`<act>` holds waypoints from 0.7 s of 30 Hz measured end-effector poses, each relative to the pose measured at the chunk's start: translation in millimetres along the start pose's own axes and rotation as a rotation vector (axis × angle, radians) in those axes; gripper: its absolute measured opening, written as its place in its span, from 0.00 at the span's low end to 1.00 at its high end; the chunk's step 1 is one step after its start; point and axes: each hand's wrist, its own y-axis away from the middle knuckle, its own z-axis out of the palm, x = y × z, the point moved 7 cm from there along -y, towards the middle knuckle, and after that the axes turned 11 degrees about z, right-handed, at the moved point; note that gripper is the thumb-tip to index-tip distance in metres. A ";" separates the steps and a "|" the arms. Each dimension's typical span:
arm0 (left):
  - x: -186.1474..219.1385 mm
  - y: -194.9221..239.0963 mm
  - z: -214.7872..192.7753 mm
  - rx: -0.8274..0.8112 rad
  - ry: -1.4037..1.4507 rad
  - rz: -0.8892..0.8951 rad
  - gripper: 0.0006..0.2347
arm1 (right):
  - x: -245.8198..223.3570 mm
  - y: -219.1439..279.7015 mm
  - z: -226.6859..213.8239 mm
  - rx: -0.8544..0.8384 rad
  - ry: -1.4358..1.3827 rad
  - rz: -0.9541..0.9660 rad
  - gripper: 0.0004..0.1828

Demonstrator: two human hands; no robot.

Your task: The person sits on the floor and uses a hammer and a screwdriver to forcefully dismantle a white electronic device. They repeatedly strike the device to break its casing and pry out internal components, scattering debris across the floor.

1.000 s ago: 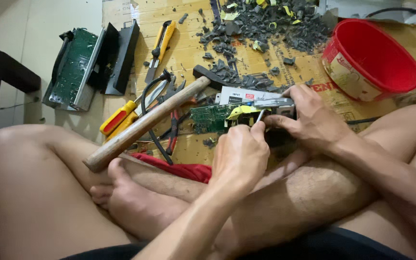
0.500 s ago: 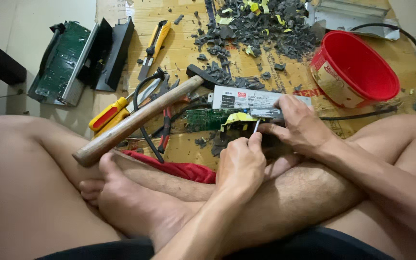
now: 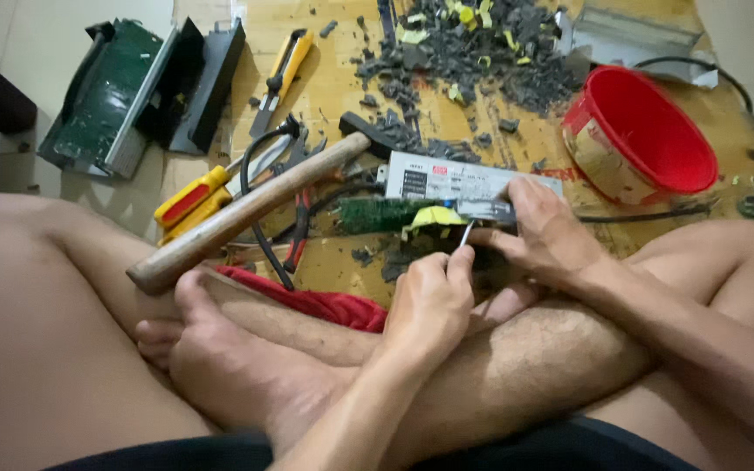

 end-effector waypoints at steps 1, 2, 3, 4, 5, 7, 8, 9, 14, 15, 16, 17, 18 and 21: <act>6.4 2.2 -2.5 0.002 0.000 0.006 0.23 | 0.7 -0.8 -1.4 0.006 0.002 -0.002 0.31; 7.4 6.4 -3.0 -0.029 -0.082 -0.024 0.24 | 2.4 1.1 1.1 0.011 0.021 0.010 0.32; 8.1 10.3 -3.3 -0.061 -0.165 -0.055 0.25 | 4.6 2.9 3.9 0.016 0.039 0.022 0.33; 13.9 10.2 -5.5 -0.063 -0.170 -0.050 0.25 | 4.1 2.5 2.7 0.022 0.037 0.026 0.33; 20.6 9.7 -7.6 -0.089 -0.291 -0.031 0.23 | 5.4 1.6 4.1 0.000 0.089 0.052 0.33; 22.7 4.0 -11.2 -0.119 -0.416 -0.022 0.21 | 4.2 3.2 11.5 -0.031 0.134 0.079 0.32; 23.0 -3.2 -15.0 -0.106 -0.551 0.011 0.20 | 1.0 4.2 16.8 -0.056 0.158 0.058 0.35; 23.5 -10.5 -18.3 -0.094 -0.685 0.044 0.19 | -2.0 5.0 22.1 -0.080 0.182 0.036 0.37; 16.1 4.9 -24.7 -0.129 -0.663 0.089 0.21 | -14.8 5.6 21.3 -0.095 0.145 -0.033 0.35; 12.9 10.4 -25.6 -0.159 -0.642 0.108 0.22 | -19.4 6.1 22.8 -0.082 0.179 -0.076 0.34; 4.4 10.6 -24.6 -0.162 -0.641 0.104 0.22 | -23.0 8.2 22.0 -0.087 0.177 -0.076 0.34; -4.5 11.3 -21.1 -0.196 -0.622 0.104 0.23 | -25.9 10.6 23.4 -0.119 0.204 -0.073 0.33; -13.2 11.8 -16.7 -0.229 -0.600 0.108 0.25 | -27.8 13.3 24.1 -0.150 0.234 -0.069 0.33; -16.3 5.4 -15.9 -0.238 -0.588 0.117 0.24 | -35.1 17.0 17.3 -0.148 0.210 -0.054 0.31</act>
